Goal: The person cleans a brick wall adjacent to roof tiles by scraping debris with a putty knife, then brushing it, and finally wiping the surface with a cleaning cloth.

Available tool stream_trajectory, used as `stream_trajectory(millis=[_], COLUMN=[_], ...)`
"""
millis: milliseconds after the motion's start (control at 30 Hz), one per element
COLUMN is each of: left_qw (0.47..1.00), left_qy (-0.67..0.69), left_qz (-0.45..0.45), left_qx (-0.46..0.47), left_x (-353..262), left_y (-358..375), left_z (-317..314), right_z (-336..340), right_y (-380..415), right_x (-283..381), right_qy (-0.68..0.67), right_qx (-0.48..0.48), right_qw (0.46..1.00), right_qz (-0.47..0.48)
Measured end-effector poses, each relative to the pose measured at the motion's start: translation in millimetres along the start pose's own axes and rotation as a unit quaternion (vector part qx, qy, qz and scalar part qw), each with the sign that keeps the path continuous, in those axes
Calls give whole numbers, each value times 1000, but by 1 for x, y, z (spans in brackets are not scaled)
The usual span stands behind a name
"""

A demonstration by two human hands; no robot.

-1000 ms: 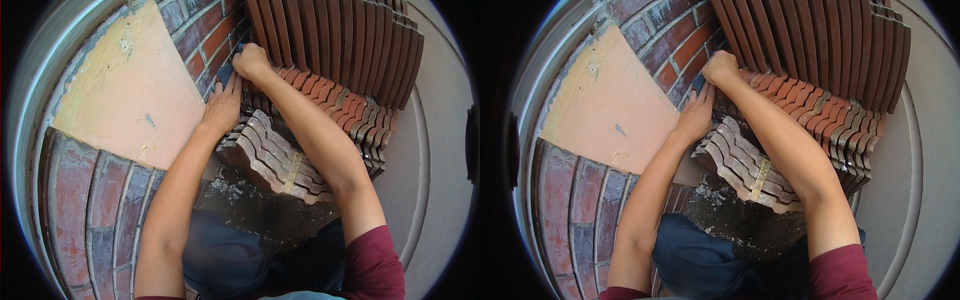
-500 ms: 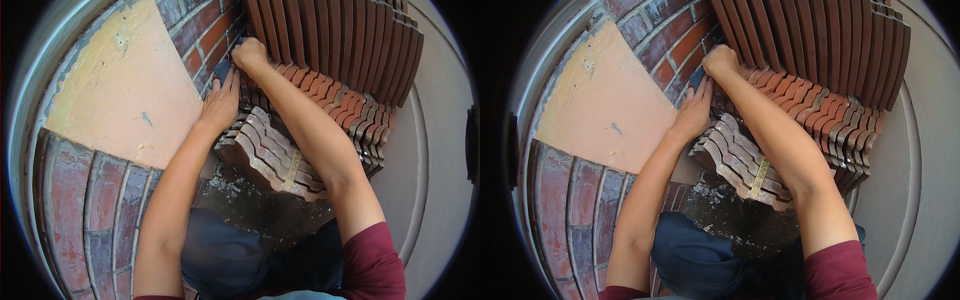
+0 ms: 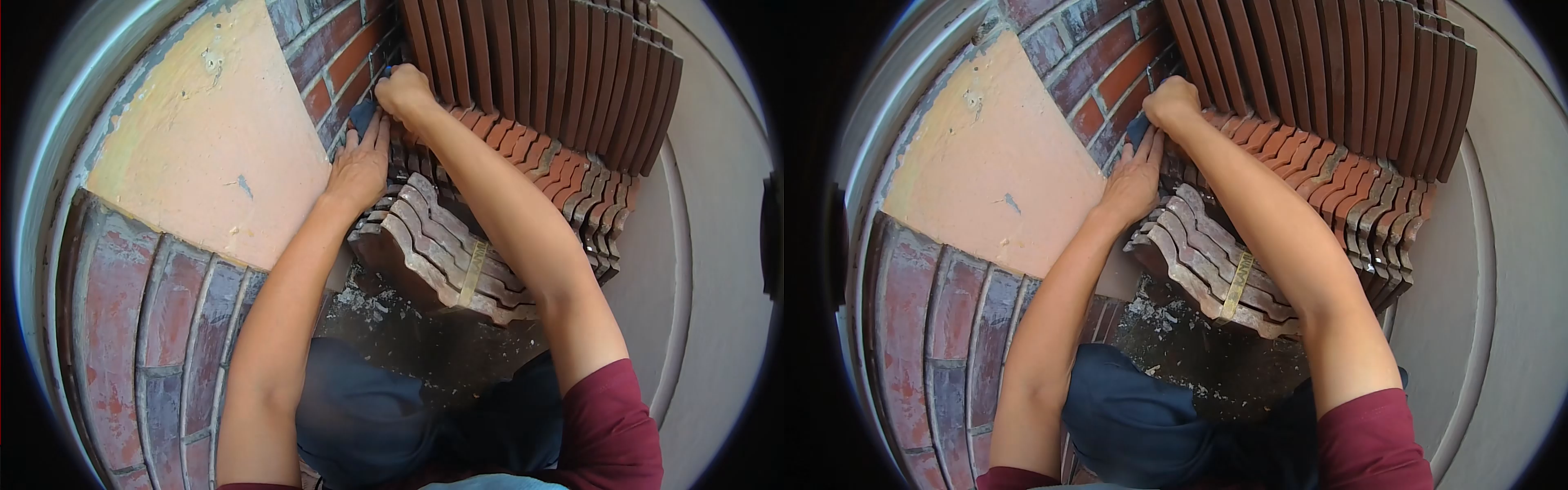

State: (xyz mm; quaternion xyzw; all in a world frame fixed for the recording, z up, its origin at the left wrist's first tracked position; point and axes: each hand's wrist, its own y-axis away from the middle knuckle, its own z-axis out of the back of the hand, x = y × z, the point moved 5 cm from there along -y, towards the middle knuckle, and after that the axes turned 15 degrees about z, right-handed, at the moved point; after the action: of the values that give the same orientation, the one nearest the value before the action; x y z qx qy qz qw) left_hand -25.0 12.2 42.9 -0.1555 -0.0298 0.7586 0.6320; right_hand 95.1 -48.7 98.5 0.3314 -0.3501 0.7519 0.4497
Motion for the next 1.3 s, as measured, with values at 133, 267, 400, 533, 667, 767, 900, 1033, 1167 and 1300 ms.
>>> stream_trajectory(millis=[133,267,400,533,667,767,900,1033,1167,1300], left_qw=[1000,997,1000,1000,998,999,1000,1000,999,999], left_qy=[6,-4,9,2,-3,4,7,12,3,23], left_qz=[2,31,2,-5,26,8,-9,12,16,5], left_qx=[0,65,12,-24,58,33,-5,14,30,23], left_x=[0,0,1,0,-1,-1,1,2,2,3], left_y=[0,-1,0,1,-1,-1,-1,-2,-2,1], left_z=[3,1,-4,2,2,1,0,0,1,2], right_z=[-1,-1,-3,-8,-3,1,-9,-16,16,75], right_y=[1,31,4,-22,28,23,-24,-15,37,81], right_x=[-3,-8,-3,-3,0,-2,-5,-1,1,2], right_qy=[49,53,70,70,75,73,23,100,135,166], right_qx=[-38,-36,-35,-38,-42,-40,-26,-18,43,68], right_qw=[995,987,993,993,985,990,999,991,971,930], right_qz=[82,144,90,86,147,111,19,86,192,320])
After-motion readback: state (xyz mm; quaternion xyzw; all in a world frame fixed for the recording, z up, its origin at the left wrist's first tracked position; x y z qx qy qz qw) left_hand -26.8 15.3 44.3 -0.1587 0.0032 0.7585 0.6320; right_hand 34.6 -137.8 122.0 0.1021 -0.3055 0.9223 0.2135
